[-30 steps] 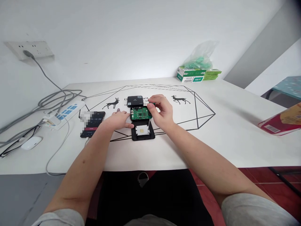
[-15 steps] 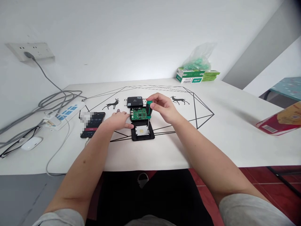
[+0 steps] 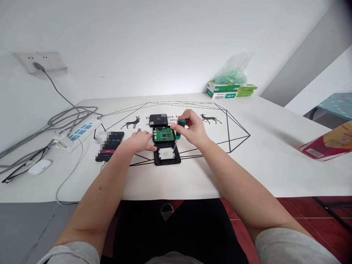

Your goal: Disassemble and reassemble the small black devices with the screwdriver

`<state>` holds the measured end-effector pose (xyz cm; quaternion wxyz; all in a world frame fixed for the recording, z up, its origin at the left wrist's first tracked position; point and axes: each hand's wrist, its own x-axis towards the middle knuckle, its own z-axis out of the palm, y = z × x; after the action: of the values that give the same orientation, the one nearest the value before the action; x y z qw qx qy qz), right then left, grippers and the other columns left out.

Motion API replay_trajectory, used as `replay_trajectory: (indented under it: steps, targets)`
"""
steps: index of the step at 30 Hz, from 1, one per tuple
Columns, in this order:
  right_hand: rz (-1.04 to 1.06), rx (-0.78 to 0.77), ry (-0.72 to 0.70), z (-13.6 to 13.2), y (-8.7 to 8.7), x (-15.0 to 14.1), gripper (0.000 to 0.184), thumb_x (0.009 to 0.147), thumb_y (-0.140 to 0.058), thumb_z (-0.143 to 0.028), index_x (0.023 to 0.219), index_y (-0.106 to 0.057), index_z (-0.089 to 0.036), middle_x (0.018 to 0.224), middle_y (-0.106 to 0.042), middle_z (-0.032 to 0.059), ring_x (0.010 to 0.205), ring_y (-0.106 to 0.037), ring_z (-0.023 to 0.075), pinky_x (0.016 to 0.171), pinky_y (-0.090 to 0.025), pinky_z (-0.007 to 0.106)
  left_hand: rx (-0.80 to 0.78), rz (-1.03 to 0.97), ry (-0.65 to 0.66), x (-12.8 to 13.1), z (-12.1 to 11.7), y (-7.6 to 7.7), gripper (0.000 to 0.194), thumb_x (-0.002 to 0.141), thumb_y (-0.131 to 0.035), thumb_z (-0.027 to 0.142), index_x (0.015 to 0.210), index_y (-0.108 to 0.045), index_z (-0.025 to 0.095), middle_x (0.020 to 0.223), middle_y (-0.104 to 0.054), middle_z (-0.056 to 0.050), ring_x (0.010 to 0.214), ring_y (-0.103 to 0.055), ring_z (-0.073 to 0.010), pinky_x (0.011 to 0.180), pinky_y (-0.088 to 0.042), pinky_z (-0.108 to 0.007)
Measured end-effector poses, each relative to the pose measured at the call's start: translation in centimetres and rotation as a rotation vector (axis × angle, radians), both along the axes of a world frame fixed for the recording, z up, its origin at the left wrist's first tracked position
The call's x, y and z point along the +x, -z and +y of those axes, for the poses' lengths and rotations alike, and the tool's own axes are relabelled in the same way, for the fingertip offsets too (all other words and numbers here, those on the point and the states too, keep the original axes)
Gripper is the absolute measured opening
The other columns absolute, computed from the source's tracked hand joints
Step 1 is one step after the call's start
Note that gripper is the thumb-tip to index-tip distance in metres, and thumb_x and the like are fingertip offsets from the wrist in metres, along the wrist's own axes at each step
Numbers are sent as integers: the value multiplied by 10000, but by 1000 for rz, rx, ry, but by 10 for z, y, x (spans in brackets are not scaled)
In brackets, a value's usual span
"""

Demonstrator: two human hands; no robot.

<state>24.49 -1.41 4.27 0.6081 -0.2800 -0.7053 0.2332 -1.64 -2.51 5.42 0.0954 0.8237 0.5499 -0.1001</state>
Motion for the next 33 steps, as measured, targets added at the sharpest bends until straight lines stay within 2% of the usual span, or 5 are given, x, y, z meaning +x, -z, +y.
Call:
replay_trajectory:
  steps: [12,17,23,28,33]
  targets:
    - [-152,-148,228,21,23,1,509,916,-729,-492,1371,-662,-272,1182,-763,67,821,-663,207,838,-622,439,227,-427,239,10,-18,-9,466,942,-649,501,1303,-755,226,1292,-749,-126,1287,-643,-363,1103,-518,-480]
    - [-753,-475,561,51,30,31,503,909,-670,-255,1397,-678,-136,1347,-729,203,1230,-698,333,1105,-566,483,27,-298,324,39,-33,-1,369,861,-751,497,1100,-773,217,1146,-742,-106,1103,-700,-321,946,-554,-410]
    - [-983,-611,526,55,35,30,406,932,-661,-268,1310,-746,-147,1408,-694,237,1183,-715,377,1031,-578,506,38,-298,305,51,-34,6,233,848,-742,443,927,-676,234,1039,-728,-66,959,-712,-275,776,-534,-371]
    - [-1022,-449,573,39,27,14,482,986,-585,-262,1449,-671,-155,1557,-583,262,1458,-506,456,1177,-450,622,172,-418,356,49,-34,4,213,753,-767,361,818,-595,253,865,-700,-23,823,-689,-252,724,-513,-373]
    - [-964,-159,158,27,24,9,230,992,-620,-309,955,-810,-185,1074,-748,143,1092,-651,306,1054,-508,445,320,-742,236,38,-34,-4,221,771,-724,358,918,-599,252,917,-689,-28,837,-671,-231,729,-531,-354]
